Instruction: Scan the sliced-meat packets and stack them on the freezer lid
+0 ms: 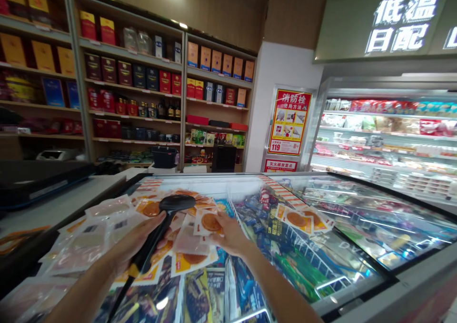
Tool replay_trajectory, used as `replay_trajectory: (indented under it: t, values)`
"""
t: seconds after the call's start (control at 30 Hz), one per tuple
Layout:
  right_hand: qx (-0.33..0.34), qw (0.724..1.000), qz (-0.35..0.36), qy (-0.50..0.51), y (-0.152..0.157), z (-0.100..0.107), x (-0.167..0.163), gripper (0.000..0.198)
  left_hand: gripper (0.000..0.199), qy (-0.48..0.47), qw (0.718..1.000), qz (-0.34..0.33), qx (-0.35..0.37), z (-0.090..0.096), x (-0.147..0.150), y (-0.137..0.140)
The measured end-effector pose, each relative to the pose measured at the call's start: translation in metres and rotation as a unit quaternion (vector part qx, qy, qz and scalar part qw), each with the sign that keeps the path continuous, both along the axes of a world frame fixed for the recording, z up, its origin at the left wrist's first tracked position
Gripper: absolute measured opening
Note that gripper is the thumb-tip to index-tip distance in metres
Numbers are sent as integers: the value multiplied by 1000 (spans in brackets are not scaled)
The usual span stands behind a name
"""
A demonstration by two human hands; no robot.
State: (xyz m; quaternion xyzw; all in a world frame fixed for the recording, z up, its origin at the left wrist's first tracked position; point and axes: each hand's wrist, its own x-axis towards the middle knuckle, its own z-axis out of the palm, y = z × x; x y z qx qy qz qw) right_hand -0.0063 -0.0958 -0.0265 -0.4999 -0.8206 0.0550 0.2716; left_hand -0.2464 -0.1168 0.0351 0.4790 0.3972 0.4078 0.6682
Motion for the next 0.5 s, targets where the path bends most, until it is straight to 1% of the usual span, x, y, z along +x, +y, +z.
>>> replay_trajectory:
  t: [0.07,0.17,0.33,0.43,0.5]
  values:
    - [-20,1000,10,-21,-1,-1,-4,62,36,-1,1000,-6,5,-1,1,0]
    - [-35,998,-6,-50,0,-6,2,59,40,-3,1000,-16,2,-2,3,-1]
    - [-23,995,-66,-67,9,-14,19,56,41,-11,999,-31,0,-1,5,-4]
    - [-16,991,-115,-61,17,-13,23,56,43,-9,999,-33,-3,0,7,-5]
    - [-7,992,-118,-40,21,-11,22,52,45,-4,999,-35,-4,0,9,-7]
